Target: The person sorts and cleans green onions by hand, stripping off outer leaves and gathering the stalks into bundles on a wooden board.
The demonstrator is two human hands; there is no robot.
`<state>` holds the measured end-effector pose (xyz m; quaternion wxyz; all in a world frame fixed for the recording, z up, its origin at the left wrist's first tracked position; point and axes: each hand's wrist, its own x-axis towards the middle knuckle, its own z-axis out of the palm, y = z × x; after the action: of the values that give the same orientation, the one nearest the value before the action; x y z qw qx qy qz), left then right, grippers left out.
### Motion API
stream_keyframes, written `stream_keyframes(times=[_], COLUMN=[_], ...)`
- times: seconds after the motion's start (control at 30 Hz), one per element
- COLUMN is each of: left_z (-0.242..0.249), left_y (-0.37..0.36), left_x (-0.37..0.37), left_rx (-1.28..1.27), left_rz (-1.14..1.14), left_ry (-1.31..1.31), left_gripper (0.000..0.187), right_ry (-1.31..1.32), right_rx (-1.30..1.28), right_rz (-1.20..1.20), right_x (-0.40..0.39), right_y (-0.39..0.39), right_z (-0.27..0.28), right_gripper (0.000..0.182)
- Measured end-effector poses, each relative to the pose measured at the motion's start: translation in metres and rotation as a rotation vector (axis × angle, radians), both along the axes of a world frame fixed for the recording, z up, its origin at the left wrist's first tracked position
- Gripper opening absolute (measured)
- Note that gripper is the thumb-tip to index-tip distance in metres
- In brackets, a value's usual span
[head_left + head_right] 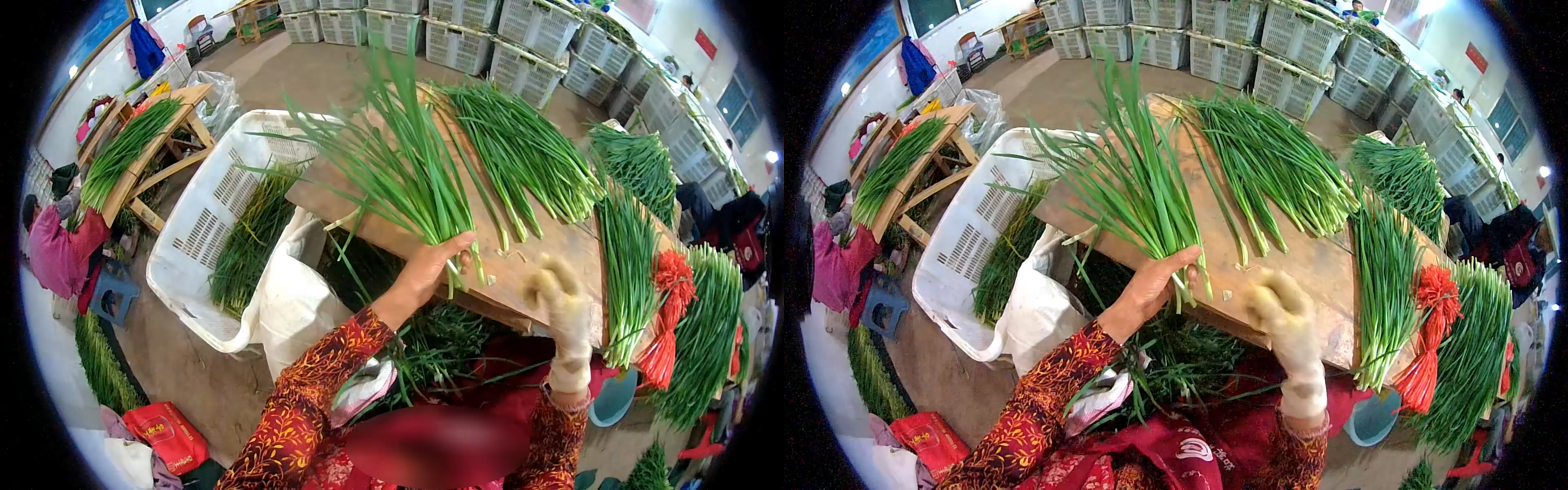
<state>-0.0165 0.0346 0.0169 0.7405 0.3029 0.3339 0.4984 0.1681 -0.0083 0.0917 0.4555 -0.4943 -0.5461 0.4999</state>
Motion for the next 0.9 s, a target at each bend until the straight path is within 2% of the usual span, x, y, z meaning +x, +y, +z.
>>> stream_keyframes(times=[0.03,0.1,0.2,0.27,0.37,0.4,0.47,0.5,0.6,0.7,0.73,0.8,0.83,0.87,0.9], left_z=[-0.001,-0.003,-0.008,-0.011,-0.007,-0.005,-0.008,-0.009,-0.005,-0.009,-0.010,-0.007,0.000,-0.008,-0.003], left_y=[-0.001,-0.001,0.000,0.001,-0.002,-0.003,0.000,0.000,-0.004,-0.004,-0.005,-0.009,-0.009,-0.004,-0.001], left_x=[0.003,0.009,0.002,0.000,-0.001,-0.001,-0.003,-0.004,-0.004,-0.009,-0.009,-0.010,-0.014,-0.021,-0.022], left_rx=[0.000,0.130,0.104,0.145,0.157,0.130,0.061,-0.007,0.032,-0.055,-0.055,0.025,0.027,0.067,0.045], left_rz=[-0.006,0.055,0.050,0.057,0.046,0.044,-0.009,-0.063,-0.072,-0.112,-0.116,-0.030,-0.054,-0.119,-0.056], left_ry=[0.000,-0.025,0.036,0.046,0.033,0.009,0.000,-0.010,-0.082,-0.014,-0.015,-0.121,-0.086,-0.073,-0.137], left_gripper=[0.020,0.017,0.015,0.016,0.016,0.016,0.017,0.018,0.020,0.022,0.022,0.025,0.029,0.029,0.030], right_ry=[0.000,-0.579,-0.582,-0.518,-0.028,-0.028,0.145,0.157,0.278,0.436,0.460,0.676,0.840,0.812,0.783], right_rx=[0.000,0.366,0.305,0.330,0.049,0.047,-0.033,-0.015,0.070,0.275,0.383,0.381,0.270,0.275,0.281], right_rz=[-0.006,0.026,0.085,0.098,0.215,0.214,0.220,0.179,0.107,0.067,0.126,0.203,-0.218,-0.186,-0.155], right_x=[-0.008,-0.019,-0.016,-0.021,-0.021,-0.021,-0.023,-0.027,-0.027,-0.013,-0.002,0.019,0.014,0.017,0.021], right_y=[0.003,0.017,0.028,0.029,0.043,0.045,0.046,0.043,0.044,0.041,0.045,0.035,0.018,-0.006,-0.031], right_z=[-0.004,-0.026,-0.044,-0.040,-0.048,-0.043,-0.021,-0.009,0.007,0.035,0.043,0.058,0.058,0.040,0.022], right_gripper=[0.014,0.019,0.018,0.019,0.019,0.019,0.016,0.016,0.018,0.019,0.022,0.022,0.021,0.023,0.024])
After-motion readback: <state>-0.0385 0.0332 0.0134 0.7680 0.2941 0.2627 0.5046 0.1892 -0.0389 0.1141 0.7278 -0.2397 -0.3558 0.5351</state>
